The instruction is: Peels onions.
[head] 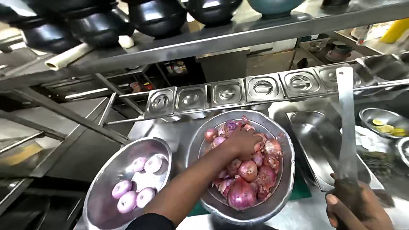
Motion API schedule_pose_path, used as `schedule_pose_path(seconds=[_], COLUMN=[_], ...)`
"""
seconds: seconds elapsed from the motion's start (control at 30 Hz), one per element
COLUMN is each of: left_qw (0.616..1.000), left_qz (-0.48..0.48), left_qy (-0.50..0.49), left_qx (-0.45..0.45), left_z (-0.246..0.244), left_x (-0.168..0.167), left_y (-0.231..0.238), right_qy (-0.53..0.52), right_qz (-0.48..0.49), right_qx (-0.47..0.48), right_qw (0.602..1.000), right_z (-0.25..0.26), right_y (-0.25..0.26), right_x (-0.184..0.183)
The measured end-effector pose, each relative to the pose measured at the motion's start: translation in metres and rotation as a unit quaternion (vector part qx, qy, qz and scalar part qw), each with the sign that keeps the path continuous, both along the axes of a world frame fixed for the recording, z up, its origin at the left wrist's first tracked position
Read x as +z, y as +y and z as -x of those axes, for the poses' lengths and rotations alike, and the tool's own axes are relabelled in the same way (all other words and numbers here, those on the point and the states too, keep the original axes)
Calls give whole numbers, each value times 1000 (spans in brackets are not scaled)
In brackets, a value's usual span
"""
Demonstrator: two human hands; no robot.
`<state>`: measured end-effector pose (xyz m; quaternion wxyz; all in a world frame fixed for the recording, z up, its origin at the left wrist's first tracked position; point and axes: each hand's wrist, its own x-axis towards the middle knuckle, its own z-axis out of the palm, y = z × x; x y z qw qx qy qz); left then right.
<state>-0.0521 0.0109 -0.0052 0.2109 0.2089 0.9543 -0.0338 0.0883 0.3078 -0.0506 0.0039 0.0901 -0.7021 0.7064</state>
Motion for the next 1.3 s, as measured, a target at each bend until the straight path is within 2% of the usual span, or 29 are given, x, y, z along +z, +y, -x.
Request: schedule_pose_path(seconds=[0.07, 0.1, 0.13, 0.17, 0.2, 0.23, 0.27, 0.3, 0.33, 0.37, 0.4, 0.47, 0.53, 0.63, 0.7, 0.87, 1.1, 1.3], left_qw=[1000, 999, 992, 965, 901, 793, 657, 530, 437, 371, 321, 243, 190, 162, 151, 151, 137, 155], left_qz=[10, -33, -113, -242, -413, -585, -724, -810, -853, -874, -885, -894, -899, -886, -884, -900, -905, -906], left_qy=[10, 24, 35, 37, 15, -34, -97, -155, -185, -196, -197, -191, -165, -116, -93, -61, -48, -55], left_qx=[0, 16, 48, 89, 132, 168, 187, 198, 217, 245, 273, 323, 359, 418, 432, 404, 400, 390], left_z=[6, 6, 2, -4, -12, -22, -32, -42, -52, -63, -72, -89, -101, -117, -123, -129, -121, -114], left_x=[1, 6, 12, 18, 20, 19, 16, 14, 13, 12, 10, 3, -4, -8, -11, -18, -17, -13], left_y=[4, -1, -9, -20, -31, -39, -44, -47, -48, -47, -45, -44, -43, -38, -38, -36, -29, -23], right_qy=[4, 14, 24, 28, 24, 13, 2, -6, -11, -13, -12, -7, -33, -116, -135, -124, -96, -76], right_qz=[1, 1, 1, 3, 9, 12, 6, -1, -12, -25, -36, -50, -32, -8, -18, -37, -87, -101], right_qx=[10, 19, 28, 41, 58, 80, 102, 118, 129, 143, 164, 212, 267, 320, 331, 296, 264, 232], right_qw=[1000, 1000, 999, 999, 998, 997, 995, 993, 991, 989, 986, 976, 962, 940, 934, 946, 956, 964], right_z=[-3, -4, -4, -3, -1, 1, 4, 9, 13, 17, 18, 20, 20, 18, 19, 19, 21, 23], right_y=[3, 5, 7, 7, 5, 3, -2, -8, -17, -27, -37, -60, -85, -120, -137, -155, -150, -145], right_x=[-6, -10, -14, -16, -18, -18, -18, -17, -15, -10, -4, 9, 23, 31, 30, 22, 19, 18])
